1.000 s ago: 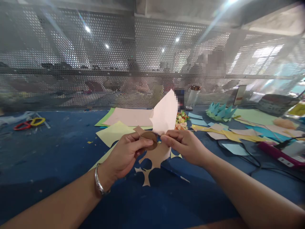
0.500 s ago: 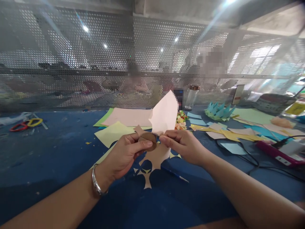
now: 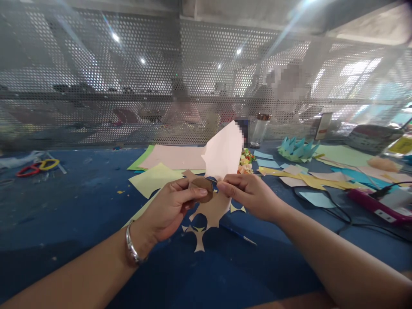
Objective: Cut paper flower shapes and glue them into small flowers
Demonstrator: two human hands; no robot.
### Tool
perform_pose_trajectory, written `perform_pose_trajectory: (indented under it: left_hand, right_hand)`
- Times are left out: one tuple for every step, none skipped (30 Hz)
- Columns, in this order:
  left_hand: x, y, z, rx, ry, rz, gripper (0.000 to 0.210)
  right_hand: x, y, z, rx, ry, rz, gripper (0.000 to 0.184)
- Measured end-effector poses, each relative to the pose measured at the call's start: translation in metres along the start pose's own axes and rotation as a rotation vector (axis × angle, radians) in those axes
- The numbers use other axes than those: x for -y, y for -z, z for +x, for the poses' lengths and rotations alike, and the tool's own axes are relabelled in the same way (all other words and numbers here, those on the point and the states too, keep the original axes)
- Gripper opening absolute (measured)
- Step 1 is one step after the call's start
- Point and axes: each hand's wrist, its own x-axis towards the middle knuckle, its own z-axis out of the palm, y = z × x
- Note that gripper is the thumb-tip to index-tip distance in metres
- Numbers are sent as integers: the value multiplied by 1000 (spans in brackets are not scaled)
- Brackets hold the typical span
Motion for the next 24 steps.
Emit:
perform_pose_trajectory:
  left_hand:
    - [0, 0, 0, 2, 4, -2, 9]
    - [1, 1, 0, 5, 7, -4, 8]
    - [1, 1, -1, 8, 8, -5, 8]
    - [1, 1, -1, 11, 10, -3, 8]
    - [1, 0, -1, 10, 9, 1, 8]
    - [1, 0, -2, 5, 6, 6, 8]
    - [1, 0, -2, -3, 0, 12, 7]
    - [1, 0, -2, -8, -5, 16, 7]
    - [1, -1, -2, -10, -11, 18, 6]
    - [0, -1, -2, -6, -15, 15, 6]
    - [0, -1, -2, 1, -17, 11, 6]
    - [-1, -2, -3, 9, -18, 8, 6]
    - [-2, -2, -3, 16, -20, 8, 5]
    - [-2, -2, -3, 25, -19, 12, 5]
    - [-3, -2, -3, 31, -20, 15, 5]
    - [-3, -2, -3, 39, -21, 20, 5]
    - [-3, -1, -3, 48, -24, 22, 6]
    - [-3, -1, -3, 57, -27, 23, 7]
    - [-3, 0, -3, 66, -31, 23, 7]
    - [-3, 0, -3, 73, -34, 22, 6]
    - [-3, 0, -3, 77, -35, 22, 6]
    - [-3, 1, -3, 79, -33, 23, 6]
    - [-3, 1, -3, 78, -32, 21, 5]
    - [-2, 1, -3, 77, -29, 19, 5]
  right_hand:
    - [0, 0, 0, -1, -1, -2, 45]
    - [1, 0, 0, -2, 0, -7, 45]
    - [1, 0, 0, -4, 2, -12, 46]
    - [1, -1, 0, -7, 3, -15, 46]
    - [1, -1, 0, -8, 2, -17, 46]
    - [1, -1, 0, -7, 0, -18, 47]
    - [1, -1, 0, -5, -4, -21, 47]
    - [1, 0, 0, -1, -7, -28, 47]
    - [1, 0, -1, 5, -9, -35, 47]
    - [1, 0, -1, 9, -10, -43, 47]
    - [0, 0, -1, 11, -10, -52, 47]
    - [0, 1, -1, 12, -11, -62, 47]
    - [0, 1, -2, 12, -10, -72, 47]
    - [0, 1, -2, 10, -7, -80, 47]
    - [0, 1, -2, 9, -3, -88, 47]
    - [0, 2, -2, 8, 1, -93, 47]
    - [0, 2, -3, 7, 5, -93, 47]
    - [0, 2, -3, 7, 8, -92, 47]
    - [0, 2, -3, 4, 11, -91, 47]
    - [0, 1, -3, 0, 11, -92, 47]
    - [0, 1, -3, -4, 12, -95, 47]
    - [1, 1, -3, -9, 11, -98, 47]
    - [1, 1, -3, -13, 9, -102, 47]
    - [2, 0, -3, -17, 8, -107, 47]
